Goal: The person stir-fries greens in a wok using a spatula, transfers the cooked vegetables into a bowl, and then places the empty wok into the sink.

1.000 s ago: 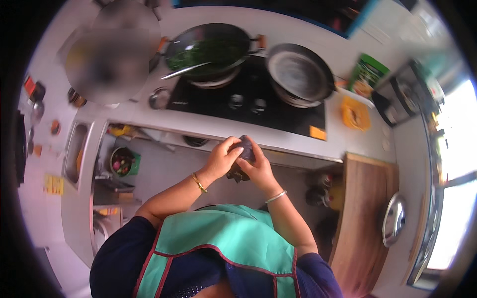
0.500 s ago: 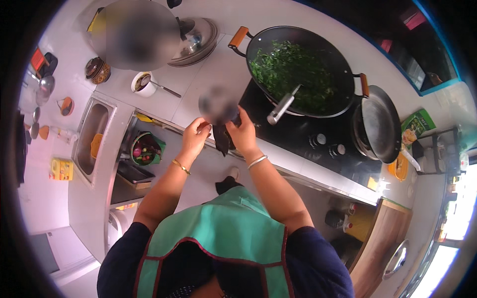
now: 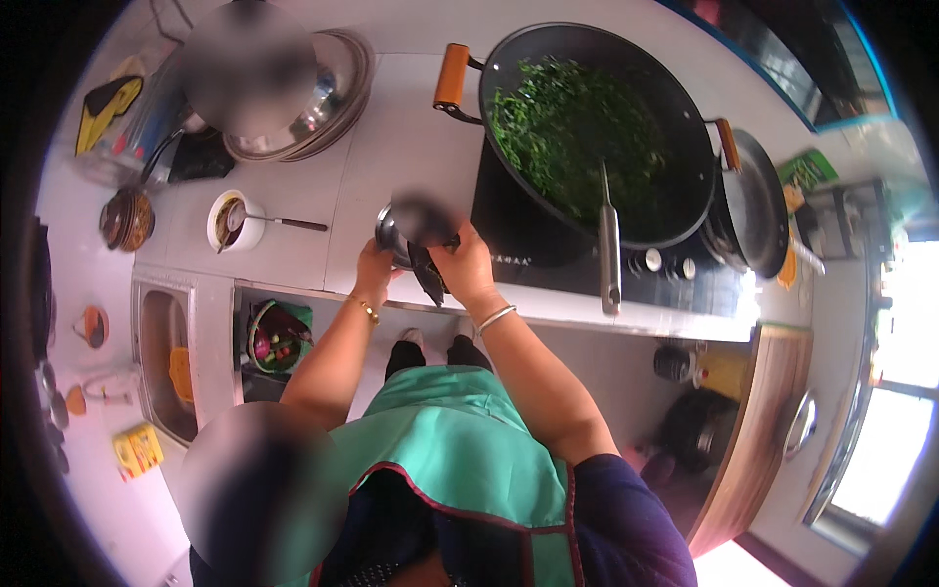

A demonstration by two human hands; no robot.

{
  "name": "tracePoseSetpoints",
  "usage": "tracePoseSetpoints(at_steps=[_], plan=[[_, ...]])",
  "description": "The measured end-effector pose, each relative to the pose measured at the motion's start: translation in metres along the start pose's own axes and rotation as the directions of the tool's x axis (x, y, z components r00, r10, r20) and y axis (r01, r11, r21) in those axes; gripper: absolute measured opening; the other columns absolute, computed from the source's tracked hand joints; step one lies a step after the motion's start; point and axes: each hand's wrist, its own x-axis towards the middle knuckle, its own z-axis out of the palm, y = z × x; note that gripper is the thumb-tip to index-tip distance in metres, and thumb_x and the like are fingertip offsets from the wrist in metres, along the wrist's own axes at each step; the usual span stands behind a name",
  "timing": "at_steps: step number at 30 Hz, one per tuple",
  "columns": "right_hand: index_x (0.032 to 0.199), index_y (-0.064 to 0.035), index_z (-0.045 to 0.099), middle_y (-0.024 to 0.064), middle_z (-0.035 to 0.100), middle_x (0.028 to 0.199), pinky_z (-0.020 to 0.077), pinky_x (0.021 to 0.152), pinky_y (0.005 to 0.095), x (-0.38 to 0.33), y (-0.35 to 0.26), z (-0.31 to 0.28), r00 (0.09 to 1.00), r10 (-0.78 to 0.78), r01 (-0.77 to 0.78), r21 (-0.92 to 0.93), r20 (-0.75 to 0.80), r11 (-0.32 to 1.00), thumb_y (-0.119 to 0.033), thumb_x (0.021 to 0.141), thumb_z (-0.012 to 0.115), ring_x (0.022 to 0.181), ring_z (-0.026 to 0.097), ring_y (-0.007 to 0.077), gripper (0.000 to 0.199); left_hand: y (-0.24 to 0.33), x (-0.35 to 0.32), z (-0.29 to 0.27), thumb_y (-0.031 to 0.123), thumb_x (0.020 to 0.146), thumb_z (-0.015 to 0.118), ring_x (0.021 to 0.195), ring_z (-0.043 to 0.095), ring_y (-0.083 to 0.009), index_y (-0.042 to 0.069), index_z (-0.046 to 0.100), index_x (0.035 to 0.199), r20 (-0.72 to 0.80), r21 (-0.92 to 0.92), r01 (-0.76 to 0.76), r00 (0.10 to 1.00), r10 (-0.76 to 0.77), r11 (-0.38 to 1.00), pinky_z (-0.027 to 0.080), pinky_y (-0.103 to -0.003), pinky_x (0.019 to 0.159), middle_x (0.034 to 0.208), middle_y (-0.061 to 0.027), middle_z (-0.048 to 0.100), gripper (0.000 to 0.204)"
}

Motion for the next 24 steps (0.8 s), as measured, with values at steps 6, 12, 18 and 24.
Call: tracePoseSetpoints(at_steps=[6, 12, 18, 24], plan=[[0.124, 0.0004, 0.051, 0.0143, 0.055, 0.115, 0.0460, 0.090, 0.0317, -0.062, -0.023, -0.009, 0.954, -0.138, 0.158, 0.053, -0.267, 0.986, -0.011, 0.075, 0.070, 0.104, 0.057, 0.0257, 0.054, 0.039, -0.094, -0.042, 0.001, 0.075, 0.050, 0.090, 0.059, -0.0162, 0.005, 0.044, 0.127, 0.186, 0.127, -0.059, 0.982, 0.034, 0.990, 0.053, -0.029, 0.067, 0.119, -0.0094, 0.053, 0.052], [0.119, -0.0040, 0.053, 0.0120, 0.057, 0.109, 0.0458, 0.087, 0.0331, -0.123, -0.026, -0.047, 0.703, -0.187, 0.219, -0.041, -0.686, 0.975, -0.008, 0.075, 0.071, 0.097, 0.056, 0.0240, 0.047, 0.077, -0.195, 0.027, 0.002, 0.078, 0.050, 0.101, 0.058, -0.0187, 0.007, 0.029, 0.137, 0.518, -0.043, -0.267, 0.818, 0.250, 0.963, 0.054, -0.030, 0.071, 0.123, -0.0095, 0.050, 0.063], [0.115, -0.0019, 0.056, 0.0121, 0.061, 0.106, 0.0473, 0.085, 0.0317, -0.255, 0.016, -0.146, 0.526, -0.091, 0.181, 0.007, -0.846, 0.983, -0.009, 0.075, 0.071, 0.097, 0.059, 0.0228, 0.044, 0.019, -0.302, 0.143, 0.039, 0.094, 0.056, 0.121, 0.046, -0.0192, 0.000, 0.035, 0.139, 0.825, -0.232, -0.626, 0.279, 0.492, 0.745, 0.032, -0.029, 0.105, 0.135, -0.0110, 0.045, 0.063], [0.116, -0.0001, 0.056, 0.0133, 0.062, 0.107, 0.0461, 0.090, 0.0304, -0.464, 0.107, -0.262, 0.590, -0.125, 0.169, -0.030, -0.798, 0.985, -0.001, 0.072, 0.063, 0.103, 0.059, 0.0214, 0.045, -0.097, -0.444, 0.267, 0.055, 0.093, 0.046, 0.114, 0.050, -0.0176, 0.000, 0.039, 0.137, 0.973, -0.184, -0.600, -0.001, 0.229, 0.779, 0.038, -0.028, 0.098, 0.124, -0.0106, 0.052, 0.070]])
